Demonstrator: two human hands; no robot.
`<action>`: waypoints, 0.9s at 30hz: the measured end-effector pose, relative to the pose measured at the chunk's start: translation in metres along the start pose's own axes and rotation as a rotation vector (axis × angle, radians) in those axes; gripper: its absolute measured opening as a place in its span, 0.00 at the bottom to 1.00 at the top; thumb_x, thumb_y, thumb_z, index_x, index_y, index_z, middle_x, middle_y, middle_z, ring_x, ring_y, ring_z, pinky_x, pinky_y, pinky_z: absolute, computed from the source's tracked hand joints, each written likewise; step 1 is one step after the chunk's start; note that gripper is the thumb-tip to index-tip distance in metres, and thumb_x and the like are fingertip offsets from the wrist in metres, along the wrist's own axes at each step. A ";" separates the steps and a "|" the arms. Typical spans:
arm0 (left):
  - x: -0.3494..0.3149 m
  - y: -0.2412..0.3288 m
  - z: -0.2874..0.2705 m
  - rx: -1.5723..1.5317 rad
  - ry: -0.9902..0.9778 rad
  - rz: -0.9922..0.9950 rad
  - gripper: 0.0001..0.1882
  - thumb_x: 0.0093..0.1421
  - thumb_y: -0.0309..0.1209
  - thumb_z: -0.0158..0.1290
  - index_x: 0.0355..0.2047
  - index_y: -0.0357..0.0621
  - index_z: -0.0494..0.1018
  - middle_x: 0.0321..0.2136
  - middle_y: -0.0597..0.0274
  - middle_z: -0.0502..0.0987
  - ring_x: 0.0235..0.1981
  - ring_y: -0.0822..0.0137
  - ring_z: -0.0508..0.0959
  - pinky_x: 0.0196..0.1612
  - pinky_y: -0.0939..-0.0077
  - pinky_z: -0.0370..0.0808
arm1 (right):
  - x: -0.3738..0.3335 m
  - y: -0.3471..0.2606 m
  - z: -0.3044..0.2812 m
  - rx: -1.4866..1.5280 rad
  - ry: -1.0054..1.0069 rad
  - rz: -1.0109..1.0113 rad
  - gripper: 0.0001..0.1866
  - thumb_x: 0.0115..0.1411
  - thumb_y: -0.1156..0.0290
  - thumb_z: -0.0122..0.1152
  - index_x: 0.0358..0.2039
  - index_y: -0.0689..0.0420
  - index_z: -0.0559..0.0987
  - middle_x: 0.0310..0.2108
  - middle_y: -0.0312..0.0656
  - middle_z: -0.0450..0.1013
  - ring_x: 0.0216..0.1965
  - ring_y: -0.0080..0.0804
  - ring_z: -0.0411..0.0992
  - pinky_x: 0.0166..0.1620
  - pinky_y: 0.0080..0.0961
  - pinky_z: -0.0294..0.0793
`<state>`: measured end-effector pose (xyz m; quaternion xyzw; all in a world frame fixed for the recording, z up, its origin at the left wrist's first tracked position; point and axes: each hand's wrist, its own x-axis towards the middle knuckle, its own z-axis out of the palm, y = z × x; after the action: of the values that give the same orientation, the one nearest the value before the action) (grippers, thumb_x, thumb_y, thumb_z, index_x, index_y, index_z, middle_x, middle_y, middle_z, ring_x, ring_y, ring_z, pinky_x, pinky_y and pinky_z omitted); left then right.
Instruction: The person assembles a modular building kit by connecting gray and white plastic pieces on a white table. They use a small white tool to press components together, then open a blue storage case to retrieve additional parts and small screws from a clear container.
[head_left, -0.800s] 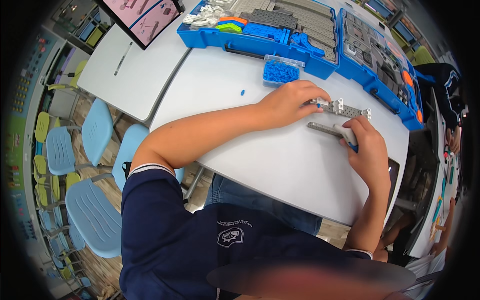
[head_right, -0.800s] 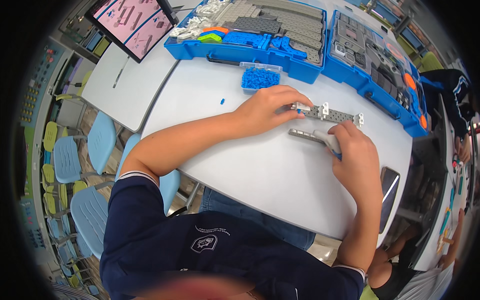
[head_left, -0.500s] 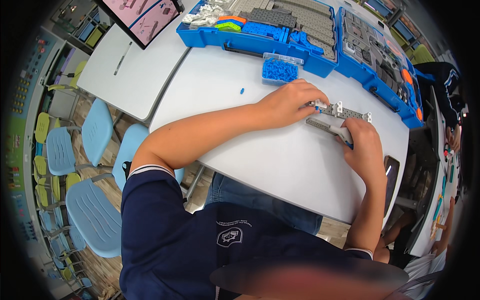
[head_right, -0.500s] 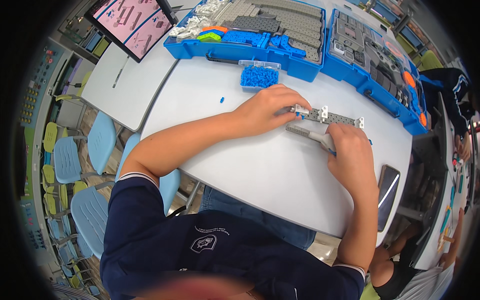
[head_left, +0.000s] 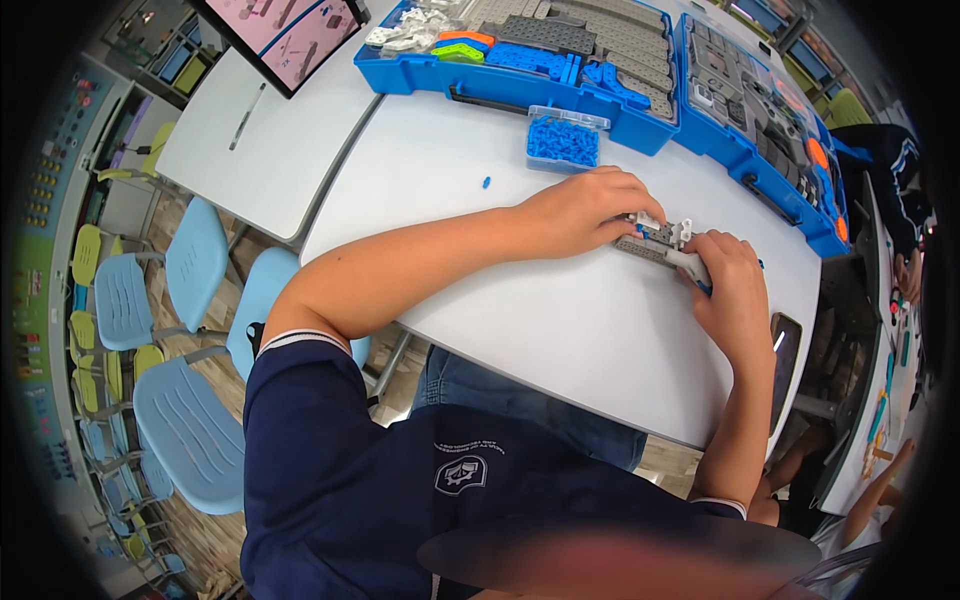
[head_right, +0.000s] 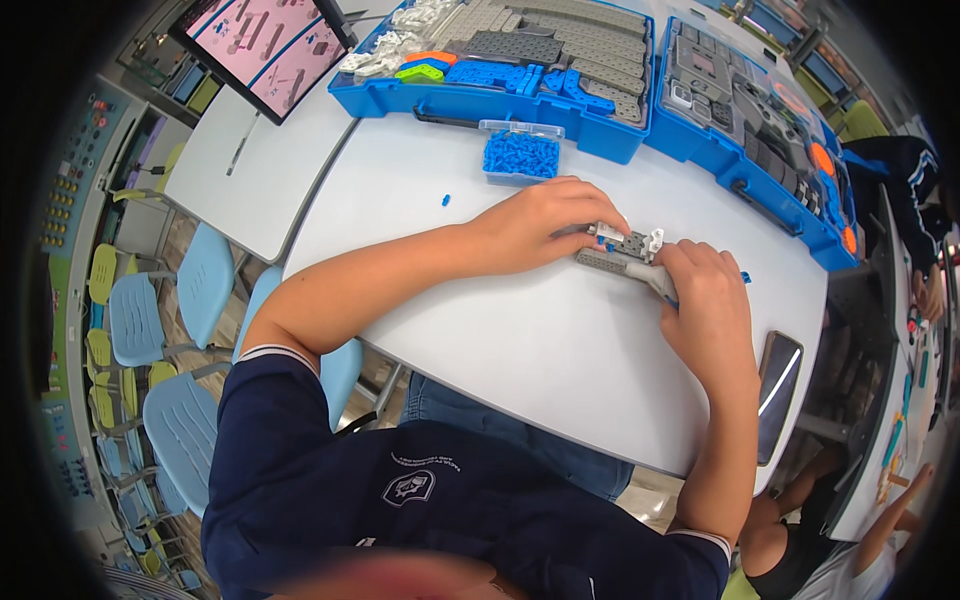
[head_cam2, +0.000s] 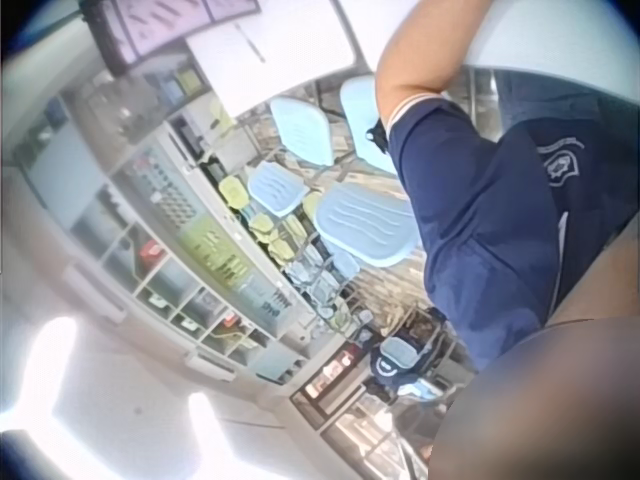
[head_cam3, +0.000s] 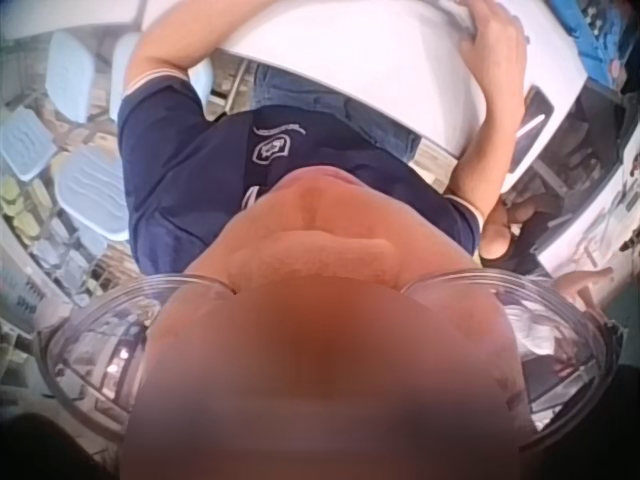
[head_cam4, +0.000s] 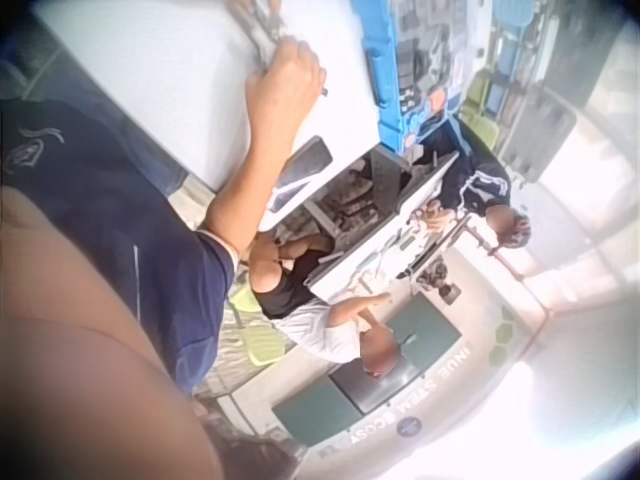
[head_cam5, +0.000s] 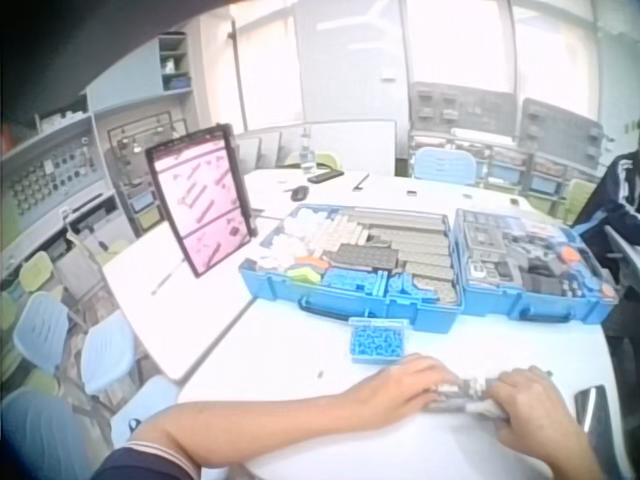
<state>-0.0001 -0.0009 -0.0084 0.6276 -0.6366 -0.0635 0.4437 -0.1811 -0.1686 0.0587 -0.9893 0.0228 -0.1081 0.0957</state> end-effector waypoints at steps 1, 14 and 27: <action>0.000 0.000 0.000 -0.001 0.000 0.000 0.17 0.59 0.22 0.62 0.49 0.47 0.80 0.44 0.60 0.81 0.48 0.56 0.78 0.54 0.62 0.74 | 0.000 0.000 -0.001 0.008 -0.002 0.009 0.15 0.46 0.85 0.65 0.36 0.61 0.77 0.33 0.48 0.75 0.38 0.51 0.72 0.44 0.41 0.68; 0.001 -0.001 -0.006 -0.010 -0.015 0.029 0.18 0.57 0.19 0.60 0.49 0.46 0.79 0.46 0.59 0.81 0.49 0.54 0.79 0.55 0.60 0.75 | 0.001 0.006 0.002 0.034 0.057 0.043 0.13 0.51 0.80 0.70 0.36 0.62 0.76 0.33 0.50 0.75 0.37 0.55 0.71 0.43 0.42 0.70; 0.001 -0.001 -0.008 0.004 -0.040 0.015 0.19 0.59 0.18 0.59 0.50 0.48 0.79 0.47 0.59 0.81 0.49 0.55 0.79 0.54 0.61 0.75 | 0.001 0.007 -0.003 0.098 0.047 0.082 0.10 0.53 0.78 0.70 0.34 0.62 0.78 0.31 0.49 0.75 0.36 0.52 0.72 0.44 0.42 0.70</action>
<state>0.0054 0.0016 -0.0037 0.6221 -0.6502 -0.0715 0.4302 -0.1810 -0.1761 0.0604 -0.9788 0.0604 -0.1283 0.1476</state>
